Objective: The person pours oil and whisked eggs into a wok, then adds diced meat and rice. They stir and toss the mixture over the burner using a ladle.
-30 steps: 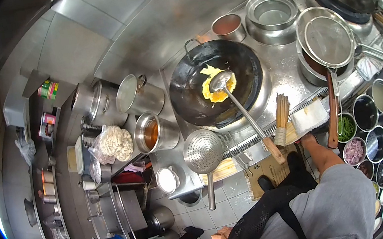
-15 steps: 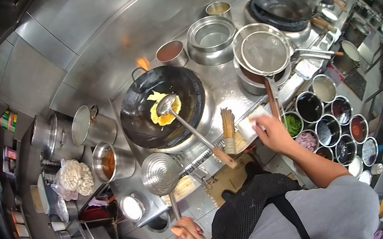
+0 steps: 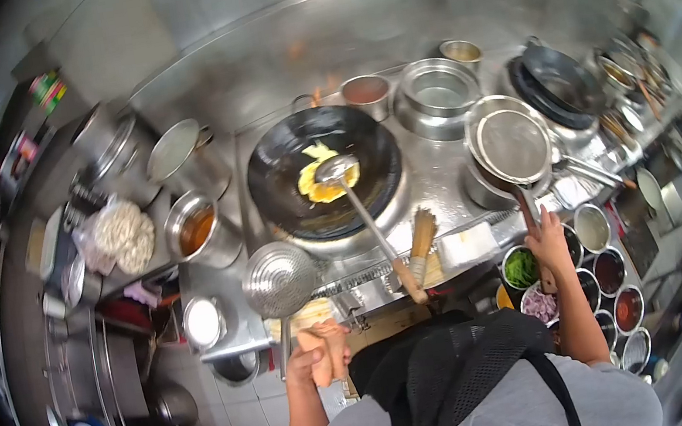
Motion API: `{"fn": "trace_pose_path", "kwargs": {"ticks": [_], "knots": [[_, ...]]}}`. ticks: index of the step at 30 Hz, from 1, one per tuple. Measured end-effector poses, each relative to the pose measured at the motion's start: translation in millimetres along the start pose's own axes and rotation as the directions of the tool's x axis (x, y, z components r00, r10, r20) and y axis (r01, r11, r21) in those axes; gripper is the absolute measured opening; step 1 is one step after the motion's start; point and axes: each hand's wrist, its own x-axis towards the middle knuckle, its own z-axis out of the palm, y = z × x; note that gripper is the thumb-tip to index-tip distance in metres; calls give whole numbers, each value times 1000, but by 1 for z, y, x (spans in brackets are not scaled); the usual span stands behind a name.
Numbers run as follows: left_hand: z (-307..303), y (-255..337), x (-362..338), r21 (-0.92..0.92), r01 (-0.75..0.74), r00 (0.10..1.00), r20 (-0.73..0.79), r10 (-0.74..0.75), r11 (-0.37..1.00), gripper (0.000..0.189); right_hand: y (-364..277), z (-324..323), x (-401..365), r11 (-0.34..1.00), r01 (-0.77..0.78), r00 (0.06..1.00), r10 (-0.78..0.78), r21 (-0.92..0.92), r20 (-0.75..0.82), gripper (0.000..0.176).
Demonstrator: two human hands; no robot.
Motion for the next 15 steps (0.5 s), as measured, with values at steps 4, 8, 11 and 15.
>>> {"fn": "trace_pose_path", "kwargs": {"ticks": [4,8,11,15], "knots": [[11,-3,-1,1,43,999,13,-43,999,76,-146,-6,8,861,154,957,-253,485,144,57],[0,16,-2,49,57,984,167,-65,997,75,-234,70,-12,844,361,743,-518,397,425,84],[-14,38,-26,71,-10,997,76,5,997,72,-237,131,-3,896,392,727,-442,211,526,77],[-41,72,-74,103,-213,977,5,214,972,67,-207,162,3,895,263,851,-391,360,350,69]]}}
